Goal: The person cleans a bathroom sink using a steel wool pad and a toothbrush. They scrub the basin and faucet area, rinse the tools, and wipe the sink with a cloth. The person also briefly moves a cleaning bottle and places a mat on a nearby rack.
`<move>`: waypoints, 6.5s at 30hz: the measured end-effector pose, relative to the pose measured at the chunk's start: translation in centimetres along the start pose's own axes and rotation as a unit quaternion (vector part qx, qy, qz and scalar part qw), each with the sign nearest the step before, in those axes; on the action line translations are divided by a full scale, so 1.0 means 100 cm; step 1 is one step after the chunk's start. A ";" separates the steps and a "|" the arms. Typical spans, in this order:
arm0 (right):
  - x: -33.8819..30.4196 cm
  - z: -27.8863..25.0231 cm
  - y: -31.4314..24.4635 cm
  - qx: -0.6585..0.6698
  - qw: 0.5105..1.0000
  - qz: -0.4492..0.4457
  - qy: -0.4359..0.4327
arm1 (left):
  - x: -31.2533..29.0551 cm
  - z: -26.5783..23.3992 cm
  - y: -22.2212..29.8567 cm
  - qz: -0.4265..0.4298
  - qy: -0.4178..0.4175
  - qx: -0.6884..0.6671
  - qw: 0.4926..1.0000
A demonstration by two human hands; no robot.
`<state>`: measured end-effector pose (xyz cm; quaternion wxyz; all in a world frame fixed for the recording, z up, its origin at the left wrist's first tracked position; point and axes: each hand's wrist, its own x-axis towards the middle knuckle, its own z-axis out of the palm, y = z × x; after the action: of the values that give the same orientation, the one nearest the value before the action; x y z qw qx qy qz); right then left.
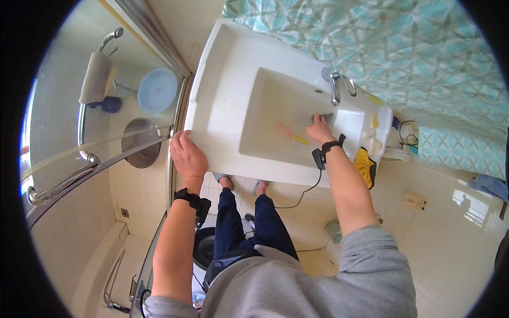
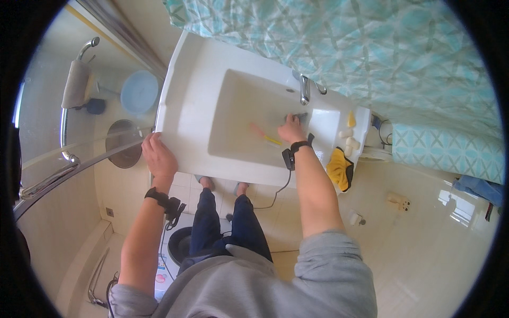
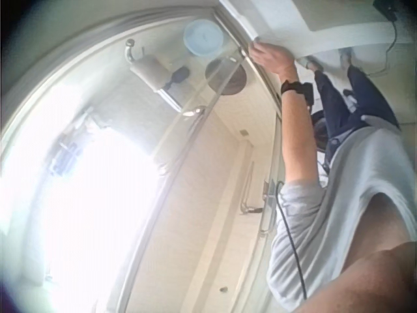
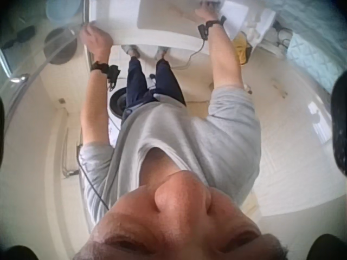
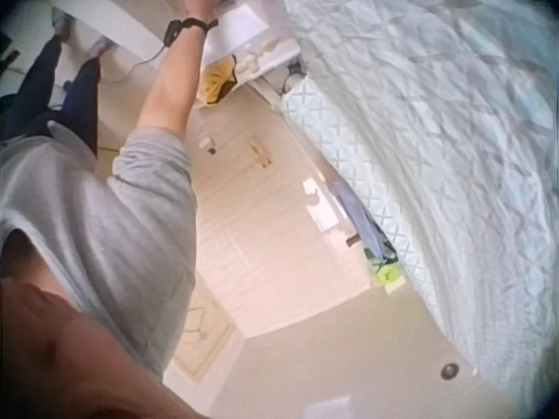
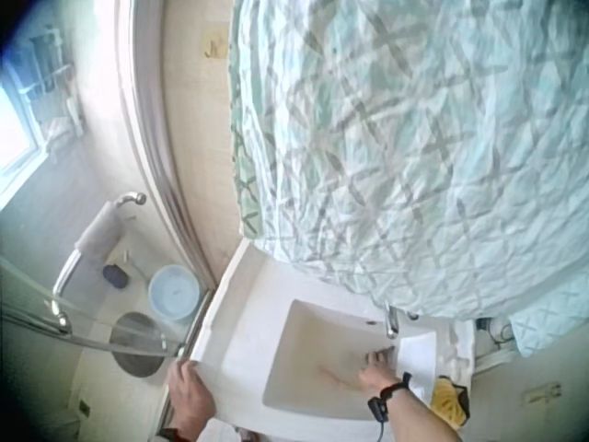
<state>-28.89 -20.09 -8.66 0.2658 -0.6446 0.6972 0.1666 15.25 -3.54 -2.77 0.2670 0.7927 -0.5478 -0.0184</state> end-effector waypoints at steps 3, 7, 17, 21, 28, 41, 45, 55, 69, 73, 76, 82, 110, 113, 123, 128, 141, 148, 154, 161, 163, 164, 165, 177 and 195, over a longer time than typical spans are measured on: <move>0.020 -0.004 0.006 -0.014 0.990 -0.080 -0.114 | 0.001 -0.001 0.001 -0.005 -0.004 0.006 1.000; 0.005 -0.006 0.006 -0.042 0.995 -0.089 -0.003 | 0.002 -0.002 0.004 -0.011 -0.009 0.016 1.000; 0.006 -0.029 -0.045 0.275 0.953 -0.122 0.020 | 0.003 -0.004 0.006 -0.032 -0.008 0.013 0.999; 0.006 -0.090 -0.095 0.199 0.908 -0.172 0.327 | 0.004 -0.005 0.006 -0.025 0.001 0.015 1.000; 0.034 -0.136 -0.190 0.021 0.989 -0.062 0.135 | 0.005 -0.006 0.005 -0.023 0.011 0.011 1.000; 0.081 -0.102 -0.370 0.420 0.861 -0.260 0.122 | 0.003 -0.005 0.002 -0.043 0.004 -0.017 0.999; 0.084 -0.098 -0.321 0.085 0.891 -0.340 0.288 | 0.004 -0.007 0.001 -0.039 0.014 -0.030 0.999; 0.094 -0.144 -0.315 0.018 0.859 -0.273 0.432 | 0.002 -0.008 -0.002 -0.051 -0.004 -0.052 0.997; 0.124 -0.137 -0.305 0.053 0.866 -0.142 0.476 | 0.004 -0.012 0.001 -0.050 0.009 -0.054 0.997; 0.138 -0.131 -0.343 -0.014 0.842 -0.258 0.473 | 0.001 -0.009 -0.001 -0.055 -0.020 -0.049 0.997; 0.108 -0.150 -0.264 -0.104 0.856 -0.210 0.460 | 0.001 -0.008 -0.002 -0.049 -0.013 -0.050 0.997; 0.069 -0.162 -0.215 -0.090 0.913 0.013 0.398 | 0.001 -0.009 -0.001 -0.053 -0.005 -0.062 0.997; 0.084 -0.136 -0.192 0.016 0.904 -0.292 0.313 | 0.000 -0.007 0.002 -0.058 -0.014 -0.029 0.998; 0.121 -0.119 -0.264 0.044 0.922 -0.241 0.301 | 0.001 -0.008 0.003 -0.057 -0.016 -0.031 0.998; 0.094 -0.132 -0.383 0.027 0.859 -0.379 0.343 | 0.002 -0.010 0.002 -0.043 -0.015 -0.030 0.999; 0.110 -0.137 -0.373 -0.012 0.896 -0.295 0.331 | 0.002 -0.008 0.001 -0.046 -0.018 -0.037 0.998; 0.081 -0.110 -0.294 -0.034 0.913 -0.317 0.256 | 0.002 -0.005 0.001 -0.043 -0.001 -0.032 0.999; 0.011 -0.021 -0.355 0.134 0.899 -0.339 0.242 | -0.002 -0.001 0.000 -0.058 0.009 -0.022 0.998; -0.108 0.013 -0.291 0.014 0.856 -0.502 0.121 | 0.001 0.002 -0.004 -0.027 0.021 -0.024 0.999; -0.016 -0.041 -0.283 0.102 0.917 -0.285 0.261 | -0.003 0.006 -0.010 -0.013 -0.010 0.017 1.000; -0.003 -0.040 -0.271 0.186 0.883 -0.311 0.298 | -0.002 0.006 -0.010 -0.018 -0.020 0.015 1.000; -0.003 -0.034 -0.258 0.182 0.907 -0.258 0.278 | -0.002 0.005 -0.009 -0.017 -0.022 0.015 0.999; -0.009 -0.028 -0.233 0.183 0.911 -0.234 0.285 | -0.001 0.004 -0.009 -0.018 -0.023 0.014 0.999; 0.021 0.032 -0.091 0.058 0.994 -0.026 0.091 | 0.000 0.002 -0.004 -0.028 -0.030 0.025 0.999; 0.062 -0.015 -0.356 0.198 0.860 -0.379 0.278 | 0.000 0.001 -0.004 -0.032 0.002 -0.022 0.999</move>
<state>5.89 -30.05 -7.16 0.2255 -0.8124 0.4626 -0.2742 15.60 -3.46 -3.05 0.2843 0.8038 -0.5213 -0.0374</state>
